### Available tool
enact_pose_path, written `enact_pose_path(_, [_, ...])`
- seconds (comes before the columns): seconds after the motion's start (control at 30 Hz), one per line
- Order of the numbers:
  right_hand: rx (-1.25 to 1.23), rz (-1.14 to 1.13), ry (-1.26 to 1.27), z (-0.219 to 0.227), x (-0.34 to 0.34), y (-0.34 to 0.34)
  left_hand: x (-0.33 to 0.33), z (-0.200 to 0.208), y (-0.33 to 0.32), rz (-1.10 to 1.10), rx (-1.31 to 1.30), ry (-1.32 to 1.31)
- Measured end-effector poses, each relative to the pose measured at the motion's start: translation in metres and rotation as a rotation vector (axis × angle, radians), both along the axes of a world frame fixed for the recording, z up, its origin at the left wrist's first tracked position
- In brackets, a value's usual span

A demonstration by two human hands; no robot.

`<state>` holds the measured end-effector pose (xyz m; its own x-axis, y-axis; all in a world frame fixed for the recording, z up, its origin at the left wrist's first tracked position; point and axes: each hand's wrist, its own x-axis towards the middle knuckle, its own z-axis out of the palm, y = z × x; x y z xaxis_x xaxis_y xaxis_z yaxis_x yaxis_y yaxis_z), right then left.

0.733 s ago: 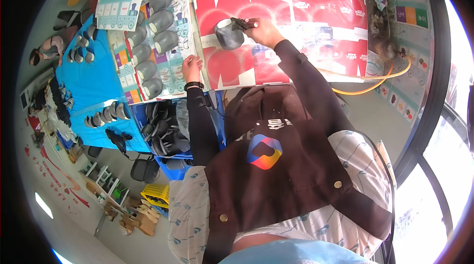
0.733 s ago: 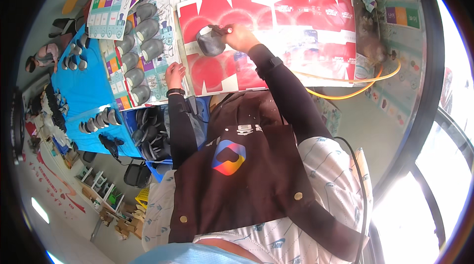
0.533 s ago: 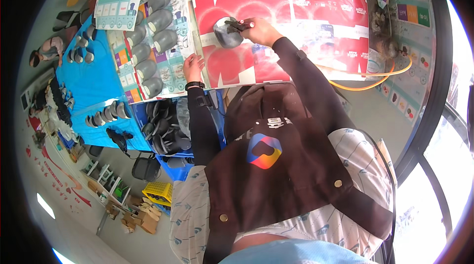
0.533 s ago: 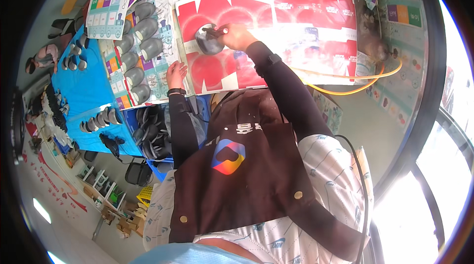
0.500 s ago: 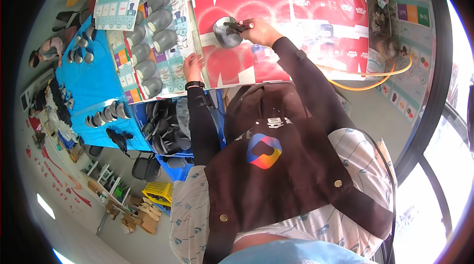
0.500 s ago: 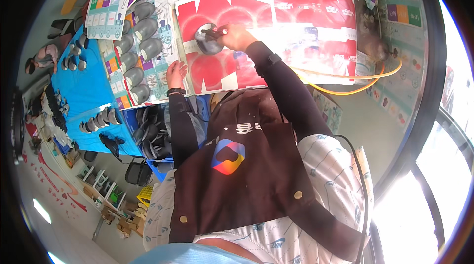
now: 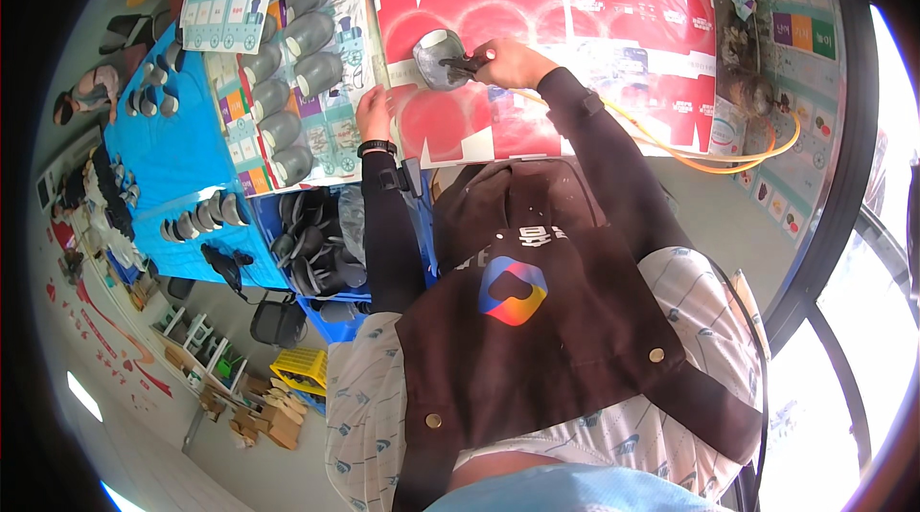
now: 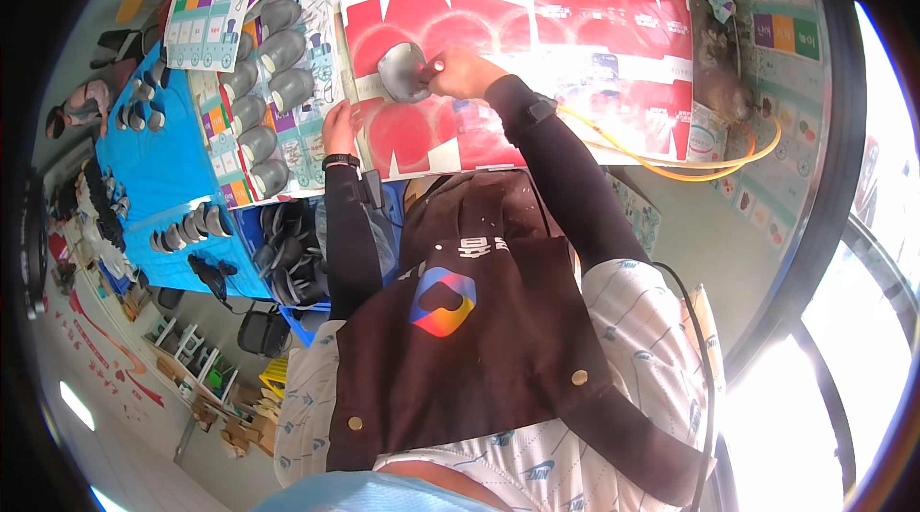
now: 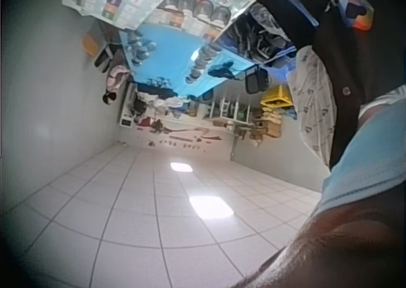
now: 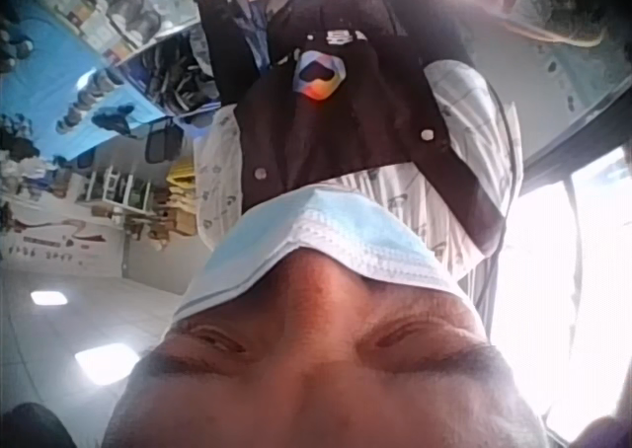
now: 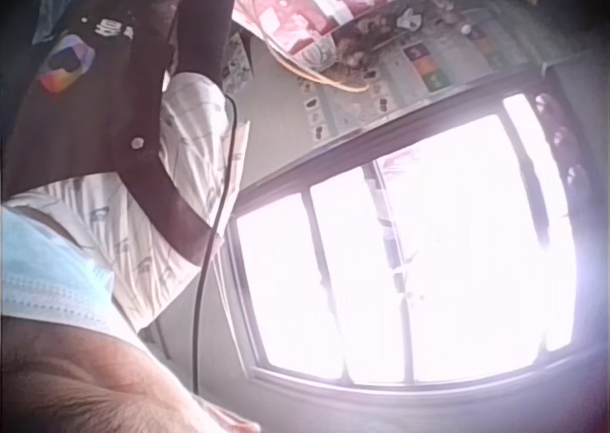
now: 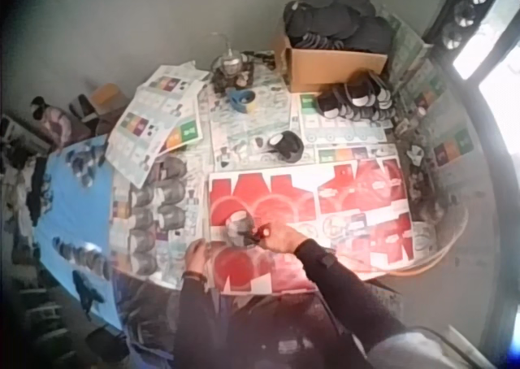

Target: Apply adhesive or sealant to shoe components using a specialized applicator tool.

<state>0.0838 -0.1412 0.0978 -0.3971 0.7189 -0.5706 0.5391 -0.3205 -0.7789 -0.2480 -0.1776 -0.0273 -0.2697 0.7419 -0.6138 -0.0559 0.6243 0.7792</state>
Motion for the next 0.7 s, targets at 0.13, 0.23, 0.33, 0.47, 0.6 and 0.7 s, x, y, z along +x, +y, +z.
enact_pose_path(0.13, [0.212, -0.132, -0.024, -0.014, -0.002, -0.005, 0.002, -0.007, 0.014, -0.068, 0.025, 0.067])
enact_pose_path(0.23, [0.205, -0.200, -0.010, -0.012, -0.002, -0.005, 0.030, 0.004, 0.024, -0.058, 0.022, 0.020])
enact_pose_path(0.33, [0.164, -0.071, -0.038, -0.003, -0.006, -0.004, 0.033, 0.001, 0.031, -0.097, 0.030, -0.022])
enact_pose_path(0.47, [0.172, -0.060, -0.052, 0.005, -0.005, -0.009, 0.036, -0.006, 0.038, -0.119, 0.006, -0.005])
enact_pose_path(0.6, [0.286, -0.189, 0.044, -0.002, -0.008, -0.013, 0.042, -0.010, 0.042, -0.160, -0.023, 0.026])
enact_pose_path(0.7, [0.116, -0.074, 0.093, 0.007, -0.008, -0.015, 0.035, -0.012, 0.041, -0.223, -0.052, 0.045])
